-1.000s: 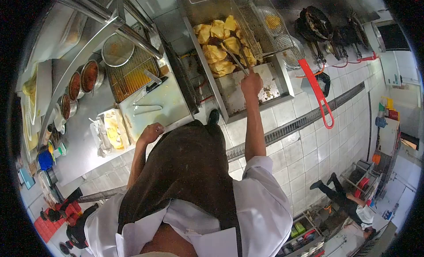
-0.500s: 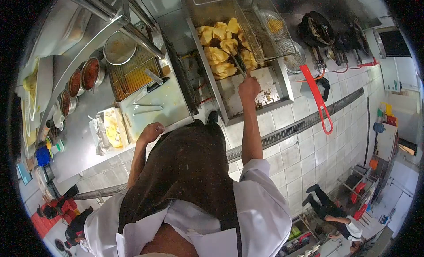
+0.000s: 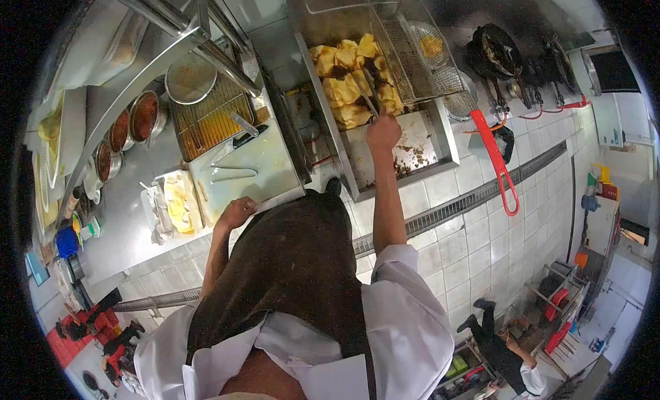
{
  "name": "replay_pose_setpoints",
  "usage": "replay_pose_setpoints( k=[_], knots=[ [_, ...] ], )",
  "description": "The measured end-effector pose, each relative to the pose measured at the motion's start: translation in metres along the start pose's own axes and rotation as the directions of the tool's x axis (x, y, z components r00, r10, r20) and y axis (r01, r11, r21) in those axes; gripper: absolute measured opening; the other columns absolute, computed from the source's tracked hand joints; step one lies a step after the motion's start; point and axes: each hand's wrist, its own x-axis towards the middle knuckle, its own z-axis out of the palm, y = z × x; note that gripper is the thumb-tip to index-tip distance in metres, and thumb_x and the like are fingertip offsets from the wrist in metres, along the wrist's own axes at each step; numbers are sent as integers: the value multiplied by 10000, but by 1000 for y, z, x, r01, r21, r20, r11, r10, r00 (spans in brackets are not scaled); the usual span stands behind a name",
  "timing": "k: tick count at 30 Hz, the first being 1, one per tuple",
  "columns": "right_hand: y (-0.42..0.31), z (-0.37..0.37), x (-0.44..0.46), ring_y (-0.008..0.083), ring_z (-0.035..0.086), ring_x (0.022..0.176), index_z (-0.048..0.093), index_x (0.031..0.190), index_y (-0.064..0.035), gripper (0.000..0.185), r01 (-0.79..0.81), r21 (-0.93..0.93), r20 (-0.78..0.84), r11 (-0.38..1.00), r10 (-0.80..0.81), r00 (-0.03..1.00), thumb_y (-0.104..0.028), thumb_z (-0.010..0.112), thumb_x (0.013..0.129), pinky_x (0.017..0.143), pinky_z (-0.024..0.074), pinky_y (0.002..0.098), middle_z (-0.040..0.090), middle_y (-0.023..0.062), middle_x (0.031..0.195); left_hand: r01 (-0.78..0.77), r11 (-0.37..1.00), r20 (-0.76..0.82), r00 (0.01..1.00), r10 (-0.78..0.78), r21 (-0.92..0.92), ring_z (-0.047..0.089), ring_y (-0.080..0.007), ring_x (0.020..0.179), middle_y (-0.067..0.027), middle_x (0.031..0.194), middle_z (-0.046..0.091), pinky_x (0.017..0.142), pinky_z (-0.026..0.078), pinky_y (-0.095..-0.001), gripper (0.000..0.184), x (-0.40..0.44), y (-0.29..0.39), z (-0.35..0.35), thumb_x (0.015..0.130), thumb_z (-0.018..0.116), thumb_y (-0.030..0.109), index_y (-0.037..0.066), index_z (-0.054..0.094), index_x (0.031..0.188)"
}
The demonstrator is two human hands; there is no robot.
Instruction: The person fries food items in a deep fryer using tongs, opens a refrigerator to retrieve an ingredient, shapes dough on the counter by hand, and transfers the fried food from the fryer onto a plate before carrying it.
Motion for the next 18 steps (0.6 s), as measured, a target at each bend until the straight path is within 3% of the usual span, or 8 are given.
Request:
replay_pose_setpoints(
  k=[4, 6, 7, 10, 12, 13, 15, 18],
  knots=[
    [-25, 17, 32, 324, 621, 722, 624, 942, -17, 283, 19, 59, -126, 998, -12, 992, -96, 619, 670, 636, 503, 415, 617, 174, 737, 33, 999, -6, 999, -33, 41, 601, -345, 886, -192, 922, 629, 770, 473, -405, 318, -5, 6, -5, 769, 592, 284, 31, 605, 962],
    [-35, 25, 52, 323, 624, 713, 594, 1003, -64, 295, 36, -48, 69, 998, -33, 997, -132, 584, 716, 649, 496, 429, 632, 160, 755, 18, 999, 3, 1000, -18, 40, 601, -347, 887, -198, 923, 628, 770, 474, -404, 323, -7, 7, -7, 768, 594, 282, 29, 604, 969],
    [-33, 35, 58, 323, 624, 713, 594, 1003, -64, 295, 34, -45, 71, 998, -31, 997, -132, 584, 716, 649, 496, 429, 632, 160, 755, 0, 999, 15, 1000, -1, 36, 601, -349, 889, -203, 924, 626, 770, 474, -402, 329, -9, 7, -7, 766, 596, 280, 27, 602, 976],
    [-26, 51, 65, 313, 622, 747, 609, 970, -59, 295, 120, 3, -96, 993, -119, 988, -143, 598, 688, 688, 487, 415, 634, 157, 761, 49, 998, 4, 999, -49, 41, 603, -348, 887, -207, 923, 626, 768, 475, -398, 335, -12, 8, -11, 765, 599, 280, 20, 598, 976],
    [-30, 34, 59, 286, 612, 641, 656, 725, -17, 127, 91, 7, 6, 996, -91, 996, -130, 639, 668, 583, 495, 373, 610, 153, 677, 80, 997, -3, 997, -80, 14, 604, -345, 889, -208, 923, 626, 771, 475, -396, 335, -13, 2, -10, 764, 601, 281, 20, 599, 974],
    [-27, 40, 61, 286, 612, 641, 656, 725, -17, 127, 92, 8, 7, 996, -92, 996, -130, 639, 668, 583, 495, 373, 610, 153, 677, 113, 993, -6, 994, -113, -15, 604, -341, 891, -209, 923, 626, 773, 474, -394, 335, -15, -2, -8, 763, 602, 281, 20, 601, 973],
    [-13, 63, 66, 281, 604, 616, 647, 798, -5, 173, 218, -7, -256, 976, -213, 943, -120, 632, 669, 564, 488, 377, 601, 150, 656, 107, 994, 2, 994, -107, -18, 607, -336, 891, -204, 920, 628, 775, 475, -387, 339, -17, -3, -6, 759, 608, 288, 24, 607, 972],
    [-15, 59, 73, 284, 606, 639, 629, 885, 6, 242, 131, 69, -254, 989, -110, 961, -112, 622, 674, 575, 490, 373, 606, 151, 674, 122, 993, 10, 992, -122, -4, 610, -329, 888, -198, 916, 632, 774, 476, -381, 328, -19, -3, -5, 759, 612, 288, 33, 615, 966]
  ],
)
